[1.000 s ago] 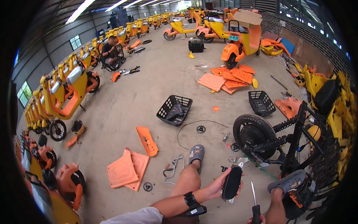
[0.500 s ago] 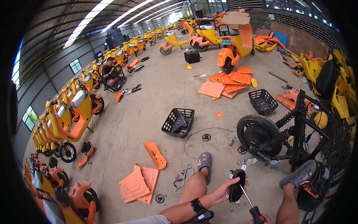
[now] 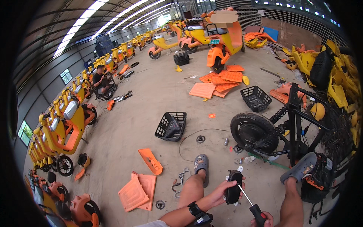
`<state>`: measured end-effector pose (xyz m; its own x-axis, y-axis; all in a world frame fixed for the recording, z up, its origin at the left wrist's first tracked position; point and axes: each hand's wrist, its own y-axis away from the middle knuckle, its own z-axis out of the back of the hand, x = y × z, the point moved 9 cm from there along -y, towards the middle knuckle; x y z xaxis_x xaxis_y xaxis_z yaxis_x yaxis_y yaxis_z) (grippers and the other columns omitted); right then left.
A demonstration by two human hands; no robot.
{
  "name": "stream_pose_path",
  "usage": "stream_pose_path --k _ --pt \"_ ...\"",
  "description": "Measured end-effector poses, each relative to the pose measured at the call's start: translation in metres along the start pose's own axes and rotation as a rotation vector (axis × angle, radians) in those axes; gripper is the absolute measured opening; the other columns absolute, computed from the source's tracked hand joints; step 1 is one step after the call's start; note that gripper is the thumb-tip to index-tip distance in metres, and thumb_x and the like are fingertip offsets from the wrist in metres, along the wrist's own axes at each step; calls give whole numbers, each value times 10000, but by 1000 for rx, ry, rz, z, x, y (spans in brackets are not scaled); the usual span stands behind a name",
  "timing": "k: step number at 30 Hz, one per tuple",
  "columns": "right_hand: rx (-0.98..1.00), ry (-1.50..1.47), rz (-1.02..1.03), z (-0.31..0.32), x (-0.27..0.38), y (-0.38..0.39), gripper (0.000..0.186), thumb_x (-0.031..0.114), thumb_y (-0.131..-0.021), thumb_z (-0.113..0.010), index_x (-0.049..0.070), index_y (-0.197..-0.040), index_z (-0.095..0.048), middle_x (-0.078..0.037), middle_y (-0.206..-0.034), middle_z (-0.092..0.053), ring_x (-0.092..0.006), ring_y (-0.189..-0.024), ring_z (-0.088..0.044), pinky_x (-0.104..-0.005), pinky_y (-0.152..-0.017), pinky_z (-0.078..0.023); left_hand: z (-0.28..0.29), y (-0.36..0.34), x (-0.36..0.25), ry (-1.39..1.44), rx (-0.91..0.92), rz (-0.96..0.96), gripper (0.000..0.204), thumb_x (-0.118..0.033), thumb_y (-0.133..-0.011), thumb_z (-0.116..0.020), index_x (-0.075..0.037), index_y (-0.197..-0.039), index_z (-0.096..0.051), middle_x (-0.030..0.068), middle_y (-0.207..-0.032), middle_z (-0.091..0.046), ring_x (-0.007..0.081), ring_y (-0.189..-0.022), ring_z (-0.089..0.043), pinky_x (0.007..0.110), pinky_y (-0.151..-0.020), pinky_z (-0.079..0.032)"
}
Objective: The person sits on the floor and uses a screwdriver to manipulate screws on a black plastic scooter component held in their lap.
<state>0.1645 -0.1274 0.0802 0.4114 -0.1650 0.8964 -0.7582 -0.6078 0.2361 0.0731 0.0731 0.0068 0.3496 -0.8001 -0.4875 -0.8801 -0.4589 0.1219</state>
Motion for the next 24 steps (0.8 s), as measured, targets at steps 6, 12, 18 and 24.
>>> stream_pose_path --k 6,12,18,24 --pt "121 -17 98 9 -16 -10 470 411 -934 -499 -23 -1105 -556 -174 -711 -607 -167 -442 -493 -249 -399 -378 -5 5 -18 174 -45 -75 705 -615 -962 -365 -12 -1320 -444 141 -1071 -604 293 -936 -622 428 -820 -525" --pt "179 99 95 -7 -1 -1 514 404 -930 -551 -62 -1148 -542 -204 -784 -640 -154 -528 -518 -261 -513 -417 -11 3 -17 179 -120 -87 758 -687 -939 -323 -15 -1236 -508 146 -1015 -601 294 -909 -595 431 -816 -495" --pt "244 155 63 -11 1 0 485 362 -963 -541 -79 -1162 -566 -194 -935 -668 -159 -688 -629 -239 -557 -467 -5 6 -14 130 -150 -65 755 -682 -941 -318 -13 -1221 -526 157 -1008 -600 303 -883 -589 440 -799 -482" --pt "239 141 82 -13 1 -2 499 375 -965 -554 -84 -1160 -569 -180 -932 -666 -170 -721 -651 -241 -539 -469 -6 7 -14 56 -136 -75 734 -651 -954 -325 1 -1232 -515 161 -1003 -597 301 -890 -590 433 -801 -486"
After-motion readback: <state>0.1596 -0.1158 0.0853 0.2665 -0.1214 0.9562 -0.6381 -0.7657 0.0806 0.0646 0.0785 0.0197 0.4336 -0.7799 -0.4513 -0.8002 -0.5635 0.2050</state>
